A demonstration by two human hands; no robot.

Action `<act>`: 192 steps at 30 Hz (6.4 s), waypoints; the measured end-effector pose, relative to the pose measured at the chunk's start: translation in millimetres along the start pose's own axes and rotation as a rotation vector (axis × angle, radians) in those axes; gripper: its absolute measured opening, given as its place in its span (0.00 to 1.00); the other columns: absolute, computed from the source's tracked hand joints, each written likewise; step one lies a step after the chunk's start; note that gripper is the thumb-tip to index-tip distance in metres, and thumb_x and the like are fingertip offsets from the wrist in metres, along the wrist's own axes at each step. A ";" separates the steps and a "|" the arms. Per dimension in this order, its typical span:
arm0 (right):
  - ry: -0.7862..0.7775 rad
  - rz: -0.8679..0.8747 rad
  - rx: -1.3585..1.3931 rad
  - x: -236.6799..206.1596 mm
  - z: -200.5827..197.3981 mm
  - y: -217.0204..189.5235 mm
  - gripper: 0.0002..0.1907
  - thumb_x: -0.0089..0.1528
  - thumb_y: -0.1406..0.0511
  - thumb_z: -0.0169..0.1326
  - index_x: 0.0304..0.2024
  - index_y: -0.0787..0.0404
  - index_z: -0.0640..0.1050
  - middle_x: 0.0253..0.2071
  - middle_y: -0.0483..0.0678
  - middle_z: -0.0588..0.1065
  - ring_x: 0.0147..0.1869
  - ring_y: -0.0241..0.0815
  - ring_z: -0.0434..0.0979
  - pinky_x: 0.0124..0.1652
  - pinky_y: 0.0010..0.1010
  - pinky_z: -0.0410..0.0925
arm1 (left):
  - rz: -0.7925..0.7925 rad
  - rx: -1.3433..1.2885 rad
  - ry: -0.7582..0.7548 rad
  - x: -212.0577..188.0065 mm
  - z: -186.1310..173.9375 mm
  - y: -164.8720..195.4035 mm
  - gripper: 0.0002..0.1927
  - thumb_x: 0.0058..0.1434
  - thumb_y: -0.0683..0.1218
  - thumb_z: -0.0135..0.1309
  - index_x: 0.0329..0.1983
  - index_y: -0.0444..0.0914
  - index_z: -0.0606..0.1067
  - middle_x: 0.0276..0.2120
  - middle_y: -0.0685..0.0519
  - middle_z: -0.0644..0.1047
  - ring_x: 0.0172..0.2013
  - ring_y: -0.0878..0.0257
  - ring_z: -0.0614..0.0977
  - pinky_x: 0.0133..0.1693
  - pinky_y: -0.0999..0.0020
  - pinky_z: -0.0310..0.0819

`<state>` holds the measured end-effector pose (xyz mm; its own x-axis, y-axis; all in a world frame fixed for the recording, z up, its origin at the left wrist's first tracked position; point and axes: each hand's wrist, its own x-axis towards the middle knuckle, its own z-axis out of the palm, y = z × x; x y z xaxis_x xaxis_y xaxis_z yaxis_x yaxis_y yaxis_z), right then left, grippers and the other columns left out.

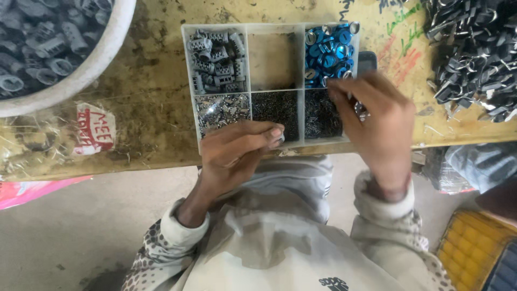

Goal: The person sits at a workbench and assembles small metal fittings by hand. They pick a blue cap-like piece and a metal body from a compartment tray, press and twist the parts together, then set the finished assembly on the table beside the tray, repeating the cycle.

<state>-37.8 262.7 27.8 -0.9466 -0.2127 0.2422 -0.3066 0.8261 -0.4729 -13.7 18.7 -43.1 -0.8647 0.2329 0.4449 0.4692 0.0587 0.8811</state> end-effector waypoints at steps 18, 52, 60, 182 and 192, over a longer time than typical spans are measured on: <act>-0.007 0.250 0.918 35.5 19.9 2.1 0.07 0.76 0.66 0.45 0.44 0.63 0.70 0.39 0.48 0.77 0.37 0.35 0.77 0.39 0.27 0.73 | 0.035 0.032 -0.079 5.0 -15.4 3.3 0.10 0.65 0.35 0.61 0.48 0.35 0.78 0.49 0.47 0.81 0.49 0.54 0.86 0.49 0.64 0.86; -0.607 0.375 1.532 -79.7 26.9 -1.4 0.24 0.71 0.68 0.54 0.64 0.62 0.58 0.55 0.55 0.71 0.54 0.40 0.76 0.52 0.32 0.74 | -0.065 -0.168 -0.176 -25.2 23.3 25.5 0.24 0.60 0.42 0.67 0.60 0.40 0.75 0.48 0.55 0.84 0.49 0.64 0.83 0.49 0.64 0.76; 0.017 0.181 0.257 -12.7 -6.2 84.0 0.05 0.72 0.75 0.51 0.47 0.66 0.69 0.35 0.52 0.74 0.33 0.41 0.76 0.34 0.37 0.68 | 0.114 0.010 -0.009 -9.2 23.8 2.5 0.15 0.60 0.41 0.67 0.51 0.41 0.81 0.42 0.59 0.84 0.42 0.67 0.81 0.43 0.69 0.74; -0.222 0.596 1.284 -34.3 60.6 -12.0 0.09 0.70 0.65 0.56 0.40 0.66 0.77 0.38 0.48 0.76 0.33 0.32 0.74 0.30 0.22 0.68 | -0.294 -0.082 0.079 -14.3 -15.1 24.8 0.14 0.66 0.35 0.59 0.55 0.36 0.79 0.41 0.50 0.83 0.38 0.67 0.86 0.39 0.76 0.86; -0.087 0.372 1.081 -51.9 62.2 -36.6 0.05 0.74 0.68 0.49 0.47 0.65 0.70 0.49 0.46 0.69 0.42 0.30 0.75 0.39 0.21 0.72 | -0.193 -0.012 0.174 -6.5 16.2 34.2 0.12 0.67 0.35 0.60 0.53 0.35 0.79 0.43 0.49 0.84 0.40 0.65 0.87 0.41 0.74 0.86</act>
<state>16.4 211.0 -20.1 -0.9874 -0.1189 -0.1044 0.1082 -0.0261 -0.9938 10.9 34.9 -18.5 -0.9564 0.0478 0.2882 0.2911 0.0740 0.9538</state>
